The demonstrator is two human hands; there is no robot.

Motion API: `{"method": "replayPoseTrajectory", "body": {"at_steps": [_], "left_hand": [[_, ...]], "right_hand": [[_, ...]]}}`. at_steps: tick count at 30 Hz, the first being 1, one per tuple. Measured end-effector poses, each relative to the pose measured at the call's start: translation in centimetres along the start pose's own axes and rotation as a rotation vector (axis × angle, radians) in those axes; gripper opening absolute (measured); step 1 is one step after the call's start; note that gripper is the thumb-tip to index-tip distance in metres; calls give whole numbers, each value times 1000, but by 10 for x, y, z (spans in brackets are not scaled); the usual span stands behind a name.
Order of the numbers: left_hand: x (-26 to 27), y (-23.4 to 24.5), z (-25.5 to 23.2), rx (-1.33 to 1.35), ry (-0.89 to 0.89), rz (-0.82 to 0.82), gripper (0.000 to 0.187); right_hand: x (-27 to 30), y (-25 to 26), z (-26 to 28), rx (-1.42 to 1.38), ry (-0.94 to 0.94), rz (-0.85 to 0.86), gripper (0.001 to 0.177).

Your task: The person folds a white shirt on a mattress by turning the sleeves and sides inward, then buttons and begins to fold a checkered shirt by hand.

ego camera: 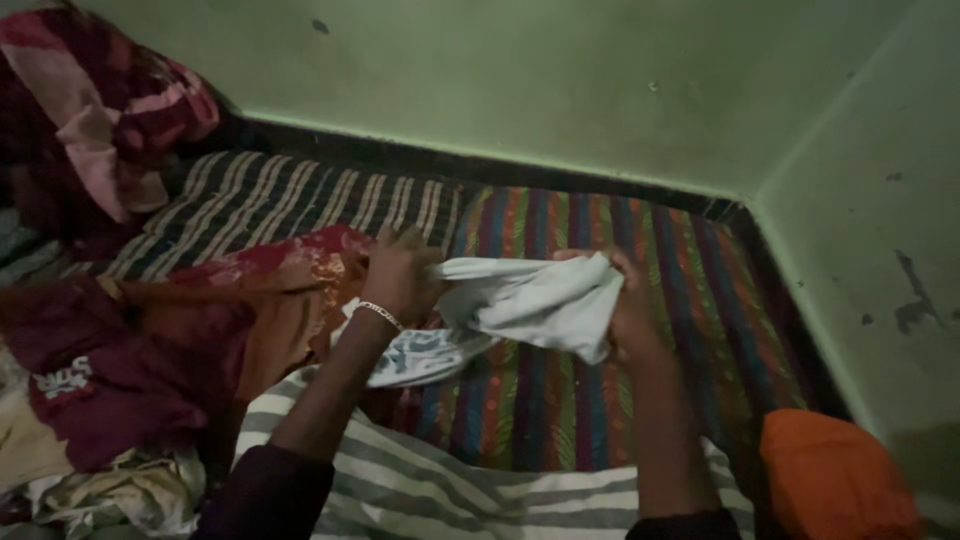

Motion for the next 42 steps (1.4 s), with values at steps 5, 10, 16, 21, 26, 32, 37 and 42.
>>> {"method": "replayPoseTrajectory", "body": {"at_steps": [5,10,16,21,26,32,37,42], "left_hand": [[-17,-9,14,737,198,-92,22],[-32,45,-15,1147,426,86,25],[-29,124,-49,1168,374,629,51],[-38,116,-13,1397,398,529,67],[-35,36,30,682,619,498,56],[-12,-37,67,453,576,623,53],[-3,-59,78,435,551,644,52],[7,-73,73,480,538,632,51]], "right_hand": [[0,41,17,334,66,-251,25],[24,65,60,360,77,-382,13],[53,97,123,108,70,-117,18],[42,137,105,620,76,-257,37],[-27,208,15,937,-89,-412,42],[-7,230,-71,512,-401,-274,47],[-30,220,-105,462,-543,-66,41],[-7,156,-174,977,-94,266,49]]}}
Point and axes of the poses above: each hand's wrist, its own x-axis away from the middle knuckle, its own y-axis out of the back of the hand, z = x × y, the point moved 2 cm from there along -x, towards the middle knuckle, and after that the axes turned 5 degrees about -y, right-handed, at the moved point
